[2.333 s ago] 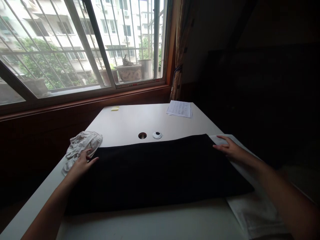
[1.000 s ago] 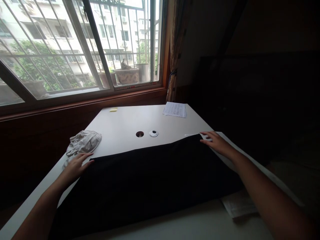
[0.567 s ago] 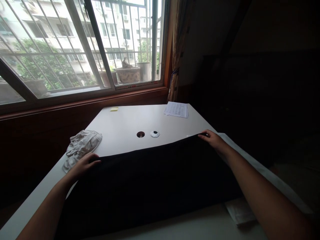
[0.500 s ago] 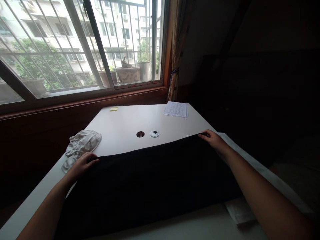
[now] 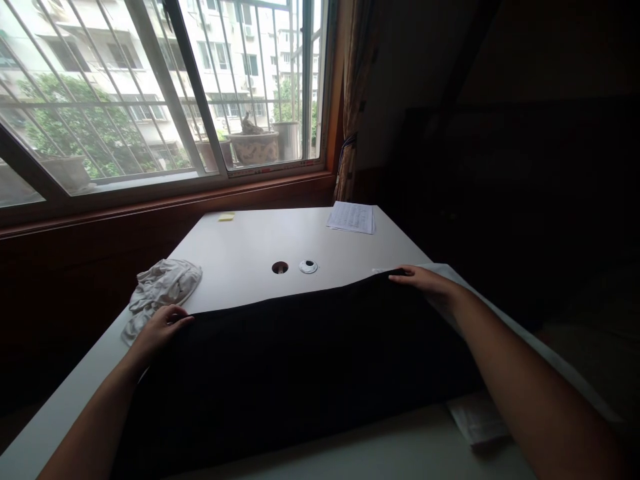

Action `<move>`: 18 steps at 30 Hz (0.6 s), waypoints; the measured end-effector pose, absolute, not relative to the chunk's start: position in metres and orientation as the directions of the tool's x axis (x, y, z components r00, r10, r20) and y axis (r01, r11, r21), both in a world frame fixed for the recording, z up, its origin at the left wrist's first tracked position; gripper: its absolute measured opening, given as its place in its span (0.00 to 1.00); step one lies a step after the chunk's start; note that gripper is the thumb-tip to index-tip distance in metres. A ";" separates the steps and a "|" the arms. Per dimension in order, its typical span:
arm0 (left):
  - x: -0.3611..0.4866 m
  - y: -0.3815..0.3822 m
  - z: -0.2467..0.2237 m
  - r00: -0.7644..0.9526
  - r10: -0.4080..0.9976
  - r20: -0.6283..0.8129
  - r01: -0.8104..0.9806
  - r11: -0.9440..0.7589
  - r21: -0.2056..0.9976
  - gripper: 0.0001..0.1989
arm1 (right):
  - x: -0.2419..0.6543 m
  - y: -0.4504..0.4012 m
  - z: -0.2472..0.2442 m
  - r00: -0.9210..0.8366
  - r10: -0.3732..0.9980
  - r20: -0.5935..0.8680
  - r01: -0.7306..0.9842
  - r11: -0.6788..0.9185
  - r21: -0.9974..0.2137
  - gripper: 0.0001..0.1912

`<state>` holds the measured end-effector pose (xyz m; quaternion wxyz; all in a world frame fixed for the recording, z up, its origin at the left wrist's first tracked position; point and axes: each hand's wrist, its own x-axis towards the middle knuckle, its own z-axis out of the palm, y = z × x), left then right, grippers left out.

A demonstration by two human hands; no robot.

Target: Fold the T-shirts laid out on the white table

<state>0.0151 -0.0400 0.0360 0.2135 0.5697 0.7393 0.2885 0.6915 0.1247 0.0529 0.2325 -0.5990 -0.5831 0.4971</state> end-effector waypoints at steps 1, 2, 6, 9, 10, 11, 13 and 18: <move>0.016 -0.042 0.039 -0.261 0.964 -0.053 0.673 0.221 0.706 0.30 | 0.692 0.124 0.056 -0.184 0.920 -0.347 0.445 -0.237 -0.864 0.25; 0.017 -0.045 0.042 -0.250 0.962 -0.111 0.629 0.248 0.736 0.30 | 0.693 0.123 0.058 -0.184 0.918 -0.352 0.430 -0.247 -0.869 0.26; 0.015 -0.052 0.045 -0.240 0.964 -0.111 0.581 0.234 0.780 0.28 | 0.696 0.123 0.051 -0.085 0.969 -0.231 0.384 -0.182 -0.905 0.24; 0.011 -0.050 0.038 -0.328 0.944 -0.035 0.648 0.252 0.719 0.27 | 0.701 0.126 0.038 0.056 0.996 -0.072 0.429 -0.088 -0.899 0.22; 0.010 -0.049 0.035 -0.347 0.938 -0.016 0.674 0.261 0.691 0.26 | 0.701 0.127 0.033 0.088 0.996 -0.027 0.491 -0.066 -0.869 0.21; 0.010 -0.047 0.033 -0.355 0.935 0.006 0.700 0.261 0.665 0.25 | 0.701 0.128 0.029 0.105 0.994 0.012 0.575 -0.051 -0.817 0.20; 0.010 -0.045 0.028 -0.346 0.937 0.053 0.747 0.241 0.620 0.23 | 0.697 0.129 0.021 0.121 0.988 0.095 0.750 -0.028 -0.660 0.19; 0.010 -0.041 0.016 -0.209 0.945 0.251 0.861 0.056 0.505 0.18 | 0.676 0.122 0.011 0.125 0.940 0.316 0.923 0.007 -0.385 0.21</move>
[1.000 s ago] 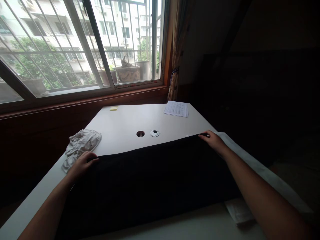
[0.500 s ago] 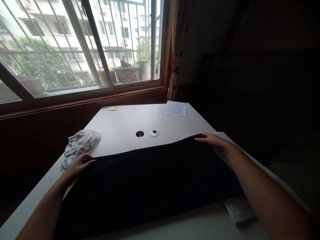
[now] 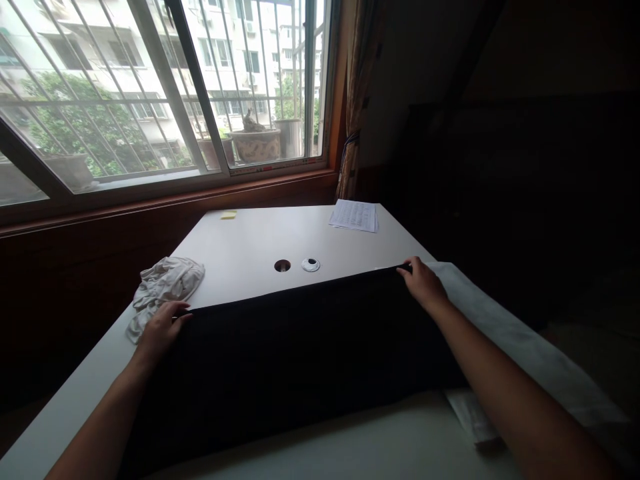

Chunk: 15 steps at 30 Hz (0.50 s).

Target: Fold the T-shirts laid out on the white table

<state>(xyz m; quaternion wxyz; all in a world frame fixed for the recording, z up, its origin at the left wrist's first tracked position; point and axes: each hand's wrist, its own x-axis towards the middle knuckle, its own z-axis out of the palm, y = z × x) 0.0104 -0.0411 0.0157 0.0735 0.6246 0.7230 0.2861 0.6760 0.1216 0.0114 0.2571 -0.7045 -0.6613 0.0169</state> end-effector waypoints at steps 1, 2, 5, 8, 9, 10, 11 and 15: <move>0.011 -0.041 0.015 -0.165 0.941 0.296 0.893 0.014 0.450 0.18 | 0.673 0.119 0.012 0.122 0.929 0.349 0.935 0.010 -0.354 0.23; 0.012 -0.041 0.015 -0.121 0.935 0.333 0.924 -0.016 0.382 0.17 | 0.671 0.116 0.013 0.116 0.915 0.386 0.948 0.014 -0.317 0.24; 0.023 -0.042 0.025 -0.014 0.920 0.392 0.985 -0.054 0.162 0.19 | 0.666 0.108 0.021 0.042 0.868 0.495 0.982 0.055 -0.181 0.25; 0.055 -0.044 0.043 0.097 0.916 0.390 0.991 -0.123 0.043 0.22 | 0.653 0.101 0.034 -0.117 0.856 0.504 0.978 0.188 -0.092 0.22; 0.069 -0.045 0.048 0.143 0.915 0.376 0.986 -0.167 0.031 0.22 | 0.646 0.099 0.037 -0.178 0.857 0.484 0.965 0.249 -0.085 0.21; 0.086 -0.045 0.051 0.192 0.913 0.360 0.976 -0.216 0.028 0.22 | 0.638 0.096 0.039 -0.248 0.855 0.455 0.944 0.319 -0.084 0.21; 0.103 -0.045 0.051 0.246 0.911 0.332 0.962 -0.271 0.031 0.24 | 0.630 0.093 0.039 -0.325 0.849 0.416 0.916 0.392 -0.086 0.22; 0.155 -0.040 0.028 0.346 0.917 0.200 0.931 -0.362 0.049 0.31 | 0.611 0.085 0.027 -0.535 0.822 0.197 0.823 0.559 -0.100 0.27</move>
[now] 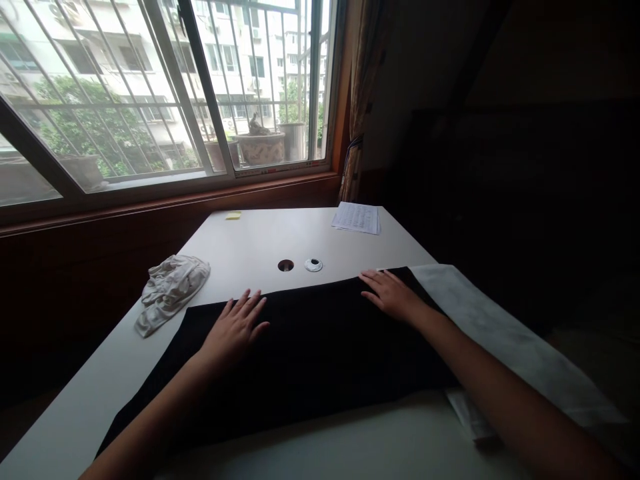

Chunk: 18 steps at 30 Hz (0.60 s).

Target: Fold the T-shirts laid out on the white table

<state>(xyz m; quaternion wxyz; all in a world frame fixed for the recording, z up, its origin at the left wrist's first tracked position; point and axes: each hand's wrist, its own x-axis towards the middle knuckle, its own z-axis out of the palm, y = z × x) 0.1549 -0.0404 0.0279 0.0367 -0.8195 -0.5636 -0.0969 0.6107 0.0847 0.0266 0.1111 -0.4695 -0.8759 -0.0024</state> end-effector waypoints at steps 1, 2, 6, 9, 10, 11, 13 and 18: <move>0.160 -0.038 0.020 0.337 0.927 0.166 0.935 -0.350 0.052 0.32 | 0.613 0.084 0.022 -0.533 0.832 0.153 0.829 0.550 -0.101 0.29; 0.161 -0.035 0.012 0.319 0.937 0.141 0.943 -0.329 0.054 0.33 | 0.617 0.085 0.018 -0.516 0.848 0.121 0.843 0.528 -0.103 0.30; 0.138 -0.026 -0.004 0.228 0.967 0.110 0.971 -0.235 0.049 0.33 | 0.648 0.094 0.010 -0.418 0.906 0.063 0.893 0.422 -0.154 0.33; 0.114 -0.024 -0.004 0.194 0.977 0.091 0.979 -0.199 0.052 0.33 | 0.663 0.101 0.009 -0.342 0.938 0.058 0.914 0.346 -0.210 0.35; 0.108 -0.025 -0.003 0.186 0.979 0.085 0.980 -0.191 0.059 0.33 | 0.666 0.102 0.008 -0.320 0.946 0.061 0.917 0.325 -0.231 0.35; 0.102 -0.025 -0.002 0.179 0.981 0.080 0.980 -0.185 0.068 0.33 | 0.668 0.104 0.007 -0.299 0.952 0.064 0.918 0.305 -0.252 0.35; 0.091 -0.026 -0.001 0.168 0.984 0.064 0.981 -0.174 0.090 0.33 | 0.671 0.106 0.003 -0.266 0.961 0.071 0.916 0.275 -0.291 0.34; 0.068 -0.027 0.000 0.139 0.989 0.051 0.979 -0.145 0.146 0.31 | 0.680 0.113 -0.007 -0.223 0.967 0.120 0.901 0.251 -0.354 0.34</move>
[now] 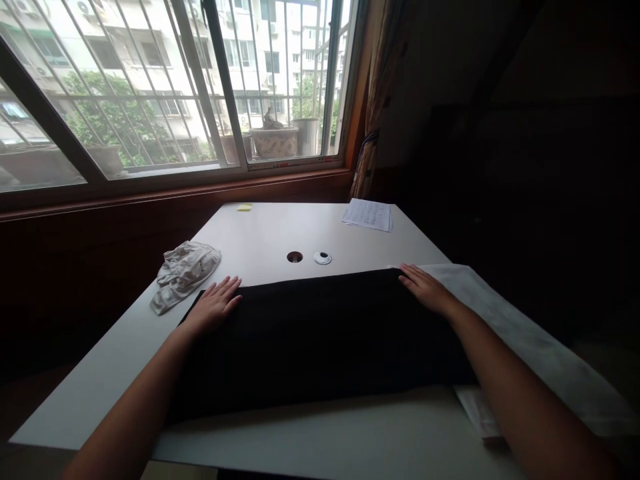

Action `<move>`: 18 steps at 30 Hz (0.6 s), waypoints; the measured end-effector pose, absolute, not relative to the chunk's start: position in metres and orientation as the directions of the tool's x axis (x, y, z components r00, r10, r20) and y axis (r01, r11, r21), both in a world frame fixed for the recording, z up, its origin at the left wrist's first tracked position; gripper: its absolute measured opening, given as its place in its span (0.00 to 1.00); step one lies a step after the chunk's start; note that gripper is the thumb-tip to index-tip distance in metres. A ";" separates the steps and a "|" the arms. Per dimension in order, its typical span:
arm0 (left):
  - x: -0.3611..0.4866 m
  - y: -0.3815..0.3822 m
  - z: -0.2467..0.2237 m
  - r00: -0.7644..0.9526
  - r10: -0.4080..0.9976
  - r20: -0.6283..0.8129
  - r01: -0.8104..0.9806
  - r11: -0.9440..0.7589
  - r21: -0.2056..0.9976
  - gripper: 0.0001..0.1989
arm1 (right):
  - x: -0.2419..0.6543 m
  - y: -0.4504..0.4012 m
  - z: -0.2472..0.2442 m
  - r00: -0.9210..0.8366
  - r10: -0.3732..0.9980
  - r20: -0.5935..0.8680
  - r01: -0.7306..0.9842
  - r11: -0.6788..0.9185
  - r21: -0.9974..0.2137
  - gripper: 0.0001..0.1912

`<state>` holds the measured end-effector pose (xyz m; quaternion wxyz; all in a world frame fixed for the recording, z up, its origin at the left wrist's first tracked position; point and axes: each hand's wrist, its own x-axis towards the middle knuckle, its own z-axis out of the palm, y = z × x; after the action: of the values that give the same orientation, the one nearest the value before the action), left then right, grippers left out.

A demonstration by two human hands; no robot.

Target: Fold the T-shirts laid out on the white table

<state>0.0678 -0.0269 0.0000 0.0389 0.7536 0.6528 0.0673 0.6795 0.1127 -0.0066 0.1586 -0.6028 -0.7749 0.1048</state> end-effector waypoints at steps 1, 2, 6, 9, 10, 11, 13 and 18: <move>0.064 -0.027 0.000 0.131 0.990 0.051 0.979 -0.138 0.151 0.31 | 0.681 0.114 -0.008 -0.219 0.967 0.131 0.897 0.252 -0.362 0.34; 0.061 -0.027 0.000 0.125 0.991 0.049 0.980 -0.131 0.153 0.31 | 0.683 0.115 -0.010 -0.215 0.966 0.142 0.894 0.253 -0.369 0.34; 0.054 -0.025 0.001 0.104 0.994 0.024 0.982 -0.107 0.154 0.32 | 0.693 0.118 -0.016 -0.189 0.965 0.182 0.882 0.248 -0.400 0.32; 0.051 -0.023 0.001 0.069 0.997 0.023 0.984 -0.072 0.162 0.31 | 0.704 0.118 -0.021 -0.139 0.972 0.191 0.873 0.211 -0.439 0.30; 0.049 -0.023 0.001 0.061 0.998 0.026 0.983 -0.065 0.169 0.31 | 0.707 0.118 -0.022 -0.124 0.974 0.191 0.871 0.199 -0.450 0.30; 0.048 -0.022 0.000 0.058 0.998 0.032 0.982 -0.062 0.179 0.31 | 0.710 0.118 -0.023 -0.112 0.975 0.193 0.868 0.191 -0.458 0.29; 0.044 -0.021 -0.002 0.054 0.997 0.055 0.977 -0.064 0.203 0.31 | 0.714 0.118 -0.024 -0.101 0.973 0.209 0.866 0.190 -0.463 0.28; 0.036 -0.021 -0.008 0.009 0.971 0.240 0.951 -0.083 0.297 0.28 | 0.720 0.119 -0.022 -0.093 0.961 0.260 0.941 0.171 -0.292 0.26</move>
<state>0.0361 -0.0214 -0.0080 0.0250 0.7100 0.6768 0.1930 0.7196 0.1190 -0.0219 0.1980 -0.6435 -0.7390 0.0252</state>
